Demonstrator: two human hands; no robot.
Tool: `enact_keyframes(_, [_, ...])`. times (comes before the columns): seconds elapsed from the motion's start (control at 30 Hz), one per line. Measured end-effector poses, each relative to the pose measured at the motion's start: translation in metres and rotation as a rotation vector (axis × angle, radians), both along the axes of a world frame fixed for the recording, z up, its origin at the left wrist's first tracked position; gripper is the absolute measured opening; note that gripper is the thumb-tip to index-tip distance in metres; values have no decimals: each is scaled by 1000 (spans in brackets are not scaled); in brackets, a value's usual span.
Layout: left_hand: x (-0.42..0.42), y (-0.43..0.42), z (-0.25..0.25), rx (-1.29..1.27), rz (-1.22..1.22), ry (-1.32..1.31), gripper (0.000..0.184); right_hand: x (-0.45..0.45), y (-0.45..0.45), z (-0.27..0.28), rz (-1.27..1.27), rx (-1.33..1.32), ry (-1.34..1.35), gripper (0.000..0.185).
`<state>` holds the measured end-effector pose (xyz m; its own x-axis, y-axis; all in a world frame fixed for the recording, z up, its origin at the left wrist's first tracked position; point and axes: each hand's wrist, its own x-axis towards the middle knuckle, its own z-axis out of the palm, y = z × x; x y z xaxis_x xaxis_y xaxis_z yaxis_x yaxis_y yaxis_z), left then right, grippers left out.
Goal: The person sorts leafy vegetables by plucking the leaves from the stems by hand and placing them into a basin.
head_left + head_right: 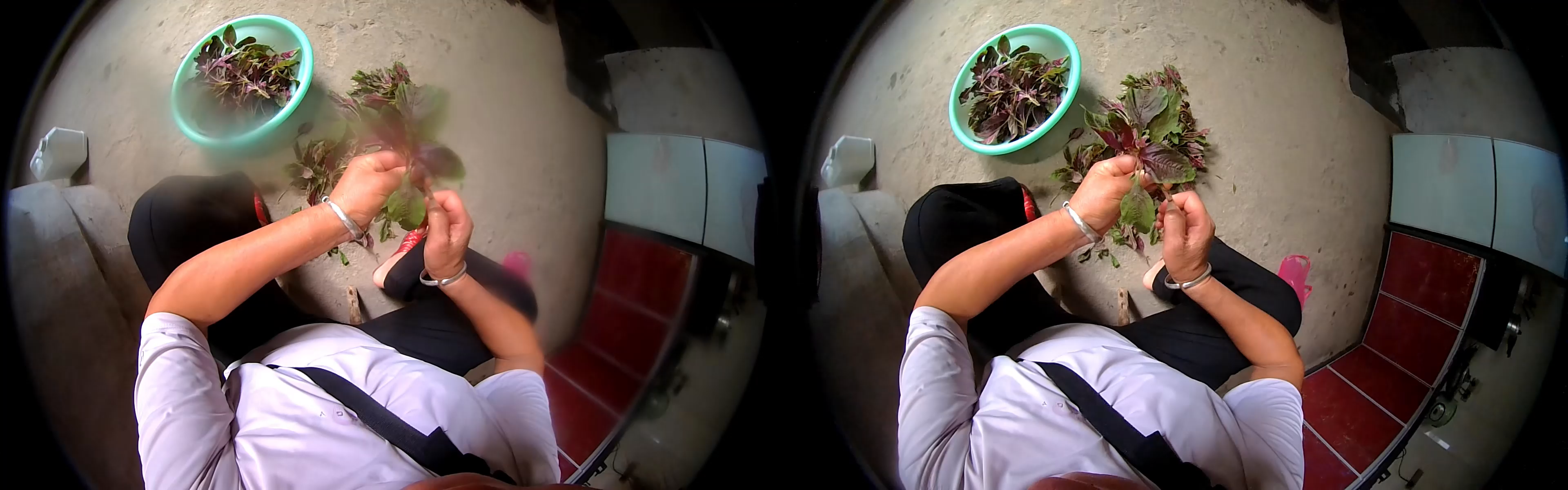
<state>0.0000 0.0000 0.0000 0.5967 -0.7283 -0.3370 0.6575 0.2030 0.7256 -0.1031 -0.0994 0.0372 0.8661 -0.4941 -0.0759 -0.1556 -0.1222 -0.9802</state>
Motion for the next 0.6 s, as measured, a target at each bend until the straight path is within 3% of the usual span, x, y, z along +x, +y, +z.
enact_keyframes(0.13, [-2, 0, 8, -29, 92, 144, 19, -3, -5, -10, 2, -218, -115, 9])
enact_keyframes(0.2, [18, 1, -2, -56, 179, 65, 17, 0, -13, -14, -13, -366, -223, 7])
enact_keyframes(0.23, [30, 5, -1, -94, 237, -14, 16, 0, -15, -9, 13, -391, -198, 7])
enact_keyframes(0.3, [39, 12, 14, -82, 277, 105, 14, 2, -17, 1, 65, -432, -158, 7])
enact_keyframes(0.33, [43, 12, 10, 97, 187, -46, 16, 3, -23, 1, 168, -531, -48, 4])
enact_keyframes(0.47, [38, 14, 1, 200, 135, -264, 18, 13, -24, -9, 228, -812, -99, 8])
enact_keyframes(0.6, [38, 14, 0, 413, 60, -518, 15, 15, -27, 4, 249, -707, -41, 12])
